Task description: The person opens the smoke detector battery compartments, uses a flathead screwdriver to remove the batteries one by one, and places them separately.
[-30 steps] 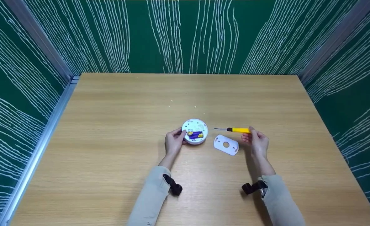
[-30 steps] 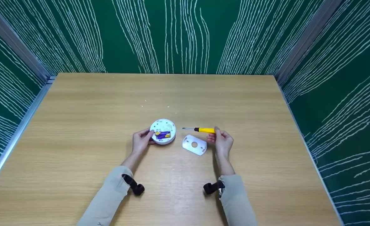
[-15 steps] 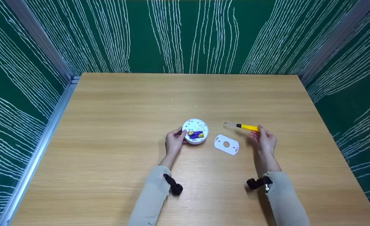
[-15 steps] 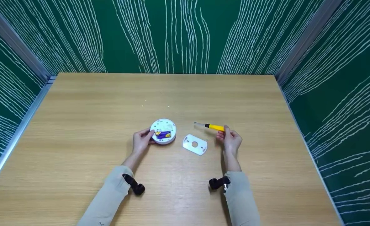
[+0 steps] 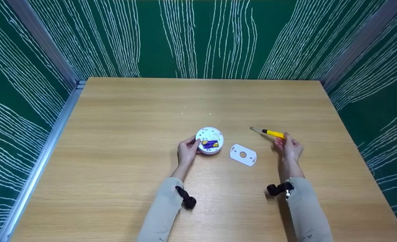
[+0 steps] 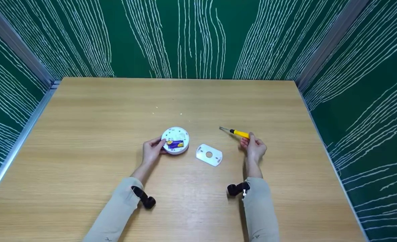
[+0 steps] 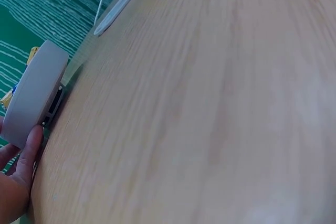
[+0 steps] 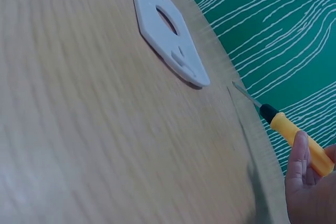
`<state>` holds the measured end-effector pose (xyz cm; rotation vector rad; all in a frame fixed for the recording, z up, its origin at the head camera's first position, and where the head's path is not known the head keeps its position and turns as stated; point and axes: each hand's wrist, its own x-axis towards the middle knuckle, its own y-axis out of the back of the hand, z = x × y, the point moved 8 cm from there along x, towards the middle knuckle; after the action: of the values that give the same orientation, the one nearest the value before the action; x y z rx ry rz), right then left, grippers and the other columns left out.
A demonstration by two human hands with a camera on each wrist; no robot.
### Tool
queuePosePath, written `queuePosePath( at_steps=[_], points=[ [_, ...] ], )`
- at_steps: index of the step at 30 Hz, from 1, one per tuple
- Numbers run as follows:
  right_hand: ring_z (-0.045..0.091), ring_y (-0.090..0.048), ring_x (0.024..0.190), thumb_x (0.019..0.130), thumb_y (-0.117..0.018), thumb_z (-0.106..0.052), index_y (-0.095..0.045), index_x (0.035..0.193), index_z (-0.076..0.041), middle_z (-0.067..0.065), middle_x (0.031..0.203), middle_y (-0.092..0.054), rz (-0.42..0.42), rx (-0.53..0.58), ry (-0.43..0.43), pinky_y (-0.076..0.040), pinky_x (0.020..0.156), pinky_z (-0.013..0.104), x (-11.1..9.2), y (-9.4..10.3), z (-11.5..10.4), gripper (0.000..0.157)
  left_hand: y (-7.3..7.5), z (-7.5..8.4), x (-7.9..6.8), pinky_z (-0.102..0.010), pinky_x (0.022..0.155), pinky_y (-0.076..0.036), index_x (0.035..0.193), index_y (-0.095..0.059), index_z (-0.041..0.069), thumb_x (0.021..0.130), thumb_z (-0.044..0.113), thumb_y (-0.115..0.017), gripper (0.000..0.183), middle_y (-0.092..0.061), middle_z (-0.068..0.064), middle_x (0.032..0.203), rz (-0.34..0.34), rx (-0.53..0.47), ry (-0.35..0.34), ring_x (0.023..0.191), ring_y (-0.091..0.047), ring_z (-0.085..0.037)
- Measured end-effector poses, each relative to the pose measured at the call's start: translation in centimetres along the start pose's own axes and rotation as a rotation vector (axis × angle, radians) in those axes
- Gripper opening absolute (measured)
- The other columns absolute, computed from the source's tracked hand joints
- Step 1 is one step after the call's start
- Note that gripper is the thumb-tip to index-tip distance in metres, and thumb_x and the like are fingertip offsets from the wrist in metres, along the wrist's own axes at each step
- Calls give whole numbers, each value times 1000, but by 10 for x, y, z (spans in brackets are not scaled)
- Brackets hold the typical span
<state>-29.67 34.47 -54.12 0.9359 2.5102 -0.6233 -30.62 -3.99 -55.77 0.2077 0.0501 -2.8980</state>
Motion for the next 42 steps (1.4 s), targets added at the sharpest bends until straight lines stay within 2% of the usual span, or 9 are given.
queuePosePath(
  at_steps=[7, 13, 16, 19, 22, 28, 36, 38, 42],
  points=[
    [19, -62, 54, 85, -58, -15, -49, 96, -1, 12, 65, -63, 13, 11, -21, -55, 54, 26, 7, 2, 3, 20, 0, 0, 0, -26, 50, -54, 109, -60, -3, 81, 10, -64, 31, -64, -15, 91, 1, 19, 2, 57, -58, -11],
    [19, -63, 53, 87, -55, -15, -47, 97, -1, 10, 60, -63, -27, -65, -29, -54, 55, 26, 9, 1, 5, 19, 1, 3, -1, -26, 50, -54, 108, -61, -3, 82, 12, -63, 30, -65, -15, 90, -7, 31, -21, 57, -59, -11],
    [18, -64, 56, 89, -54, -17, -45, 111, -1, 8, 62, -63, -39, -144, -63, -54, 61, 26, 9, 2, 7, 29, 1, 3, -1, -26, 49, -54, 109, -60, -4, 81, 11, -63, 31, -65, -16, 90, -2, 17, -15, 56, -58, -11],
    [17, -64, 59, 90, -51, -19, -37, 128, -1, 6, 63, -63, -51, -209, -103, -54, 64, 25, 10, 5, 10, 45, 0, 3, 0, -26, 49, -54, 108, -60, -5, 81, 9, -63, 31, -64, -17, 90, -1, 4, -17, 55, -58, -10],
    [16, -64, 60, 90, -51, -20, -31, 133, 0, 5, 64, -63, -68, -240, -124, -54, 65, 24, 11, 6, 11, 51, 0, 4, -1, -26, 49, -54, 108, -60, -5, 81, 8, -63, 30, -64, -18, 90, -1, -4, -23, 55, -57, -10],
    [16, -64, 60, 91, -49, -19, -27, 135, 1, 7, 63, -63, -111, -300, -124, -54, 66, 25, 10, 4, 11, 53, 0, 4, -1, -26, 49, -54, 108, -60, -5, 81, 8, -63, 31, -65, -18, 89, -4, 5, -19, 55, -57, -10],
    [16, -63, 59, 91, -48, -19, -26, 135, -1, 6, 66, -63, -119, -358, -64, -54, 65, 26, 3, 7, 6, 53, 0, 3, -1, -26, 51, -54, 109, -60, -4, 81, 10, -63, 31, -64, -17, 91, -1, 10, -4, 57, -59, -12],
    [17, -63, 58, 90, -49, -17, -29, 131, -2, 7, 65, -63, -128, -349, -43, -55, 63, 27, 1, 7, 4, 48, 0, 4, -1, -26, 50, -54, 109, -60, -4, 81, 9, -63, 31, -65, -17, 91, -2, 12, -16, 58, -59, -12],
    [18, -63, 58, 90, -51, -15, -37, 112, -6, 7, 65, -63, -152, -357, 7, -55, 60, 29, -5, 7, 0, 28, 0, 5, -1, -26, 50, -54, 108, -61, -5, 81, 9, -62, 30, -65, -16, 91, -7, 13, -35, 57, -59, -11]
  ],
)
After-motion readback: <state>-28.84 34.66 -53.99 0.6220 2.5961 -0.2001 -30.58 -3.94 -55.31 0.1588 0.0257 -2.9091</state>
